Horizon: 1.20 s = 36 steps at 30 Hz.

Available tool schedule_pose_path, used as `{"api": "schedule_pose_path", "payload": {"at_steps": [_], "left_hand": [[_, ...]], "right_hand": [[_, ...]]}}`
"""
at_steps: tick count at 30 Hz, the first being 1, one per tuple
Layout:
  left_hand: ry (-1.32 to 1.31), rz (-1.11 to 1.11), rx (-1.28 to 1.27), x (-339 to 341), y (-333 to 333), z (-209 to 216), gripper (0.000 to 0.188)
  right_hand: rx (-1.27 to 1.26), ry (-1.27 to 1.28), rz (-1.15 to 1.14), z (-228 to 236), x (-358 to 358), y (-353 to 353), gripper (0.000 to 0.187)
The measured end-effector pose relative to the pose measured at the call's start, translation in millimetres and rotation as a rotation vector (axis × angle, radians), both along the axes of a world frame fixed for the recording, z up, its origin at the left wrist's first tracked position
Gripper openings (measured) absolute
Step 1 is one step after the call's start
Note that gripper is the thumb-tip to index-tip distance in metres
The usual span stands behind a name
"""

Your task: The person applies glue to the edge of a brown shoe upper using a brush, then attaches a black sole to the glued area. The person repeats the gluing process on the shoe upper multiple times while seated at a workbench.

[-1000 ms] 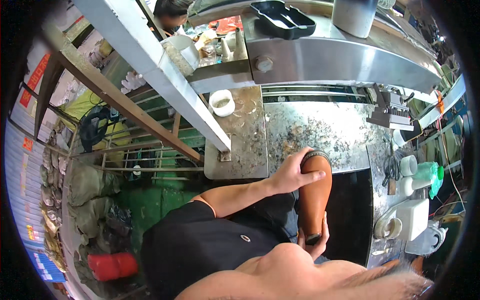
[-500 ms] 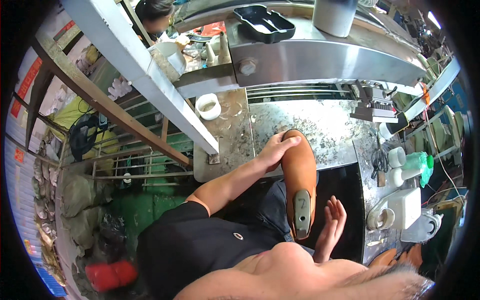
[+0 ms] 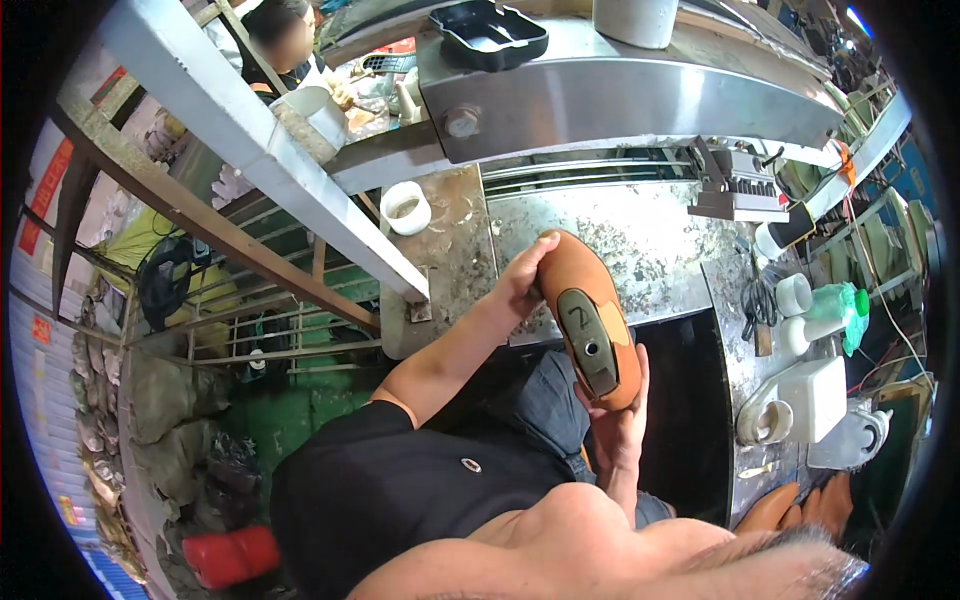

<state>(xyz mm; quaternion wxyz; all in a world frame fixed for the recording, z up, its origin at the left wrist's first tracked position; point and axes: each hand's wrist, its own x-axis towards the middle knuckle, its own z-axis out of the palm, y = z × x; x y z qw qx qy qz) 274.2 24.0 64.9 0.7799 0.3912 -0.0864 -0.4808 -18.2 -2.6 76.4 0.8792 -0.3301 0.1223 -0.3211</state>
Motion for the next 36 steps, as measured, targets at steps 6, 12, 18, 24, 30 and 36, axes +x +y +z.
{"api": "schedule_pose_path", "payload": {"at_steps": [6,12,18,24,30,36], "left_hand": [[0.138,-0.173,0.04,5.3,-8.7,2.6,0.052],[0.144,-0.225,-0.002,-26.0,-4.6,43.3,0.056],[-0.218,-0.115,-0.136,-75.7,15.1,84.0,0.068],[0.046,-0.225,-0.07,-41.7,-10.7,49.7,0.048],[0.064,-0.229,-0.086,-33.1,-18.2,32.5,0.048],[0.083,-0.23,-0.092,-32.0,-28.1,20.3,0.051]], "right_hand": [[0.106,0.018,-0.021,24.8,6.4,0.4,0.115],[-0.173,0.16,0.029,50.9,15.0,3.8,0.118],[-0.315,0.19,-0.046,54.3,20.8,-0.8,0.118],[-0.412,0.24,-0.079,55.0,19.1,-0.4,0.119],[-0.291,0.164,0.021,57.9,14.6,-2.1,0.116],[-0.577,0.272,-0.03,49.0,6.7,-3.7,0.114]]}}
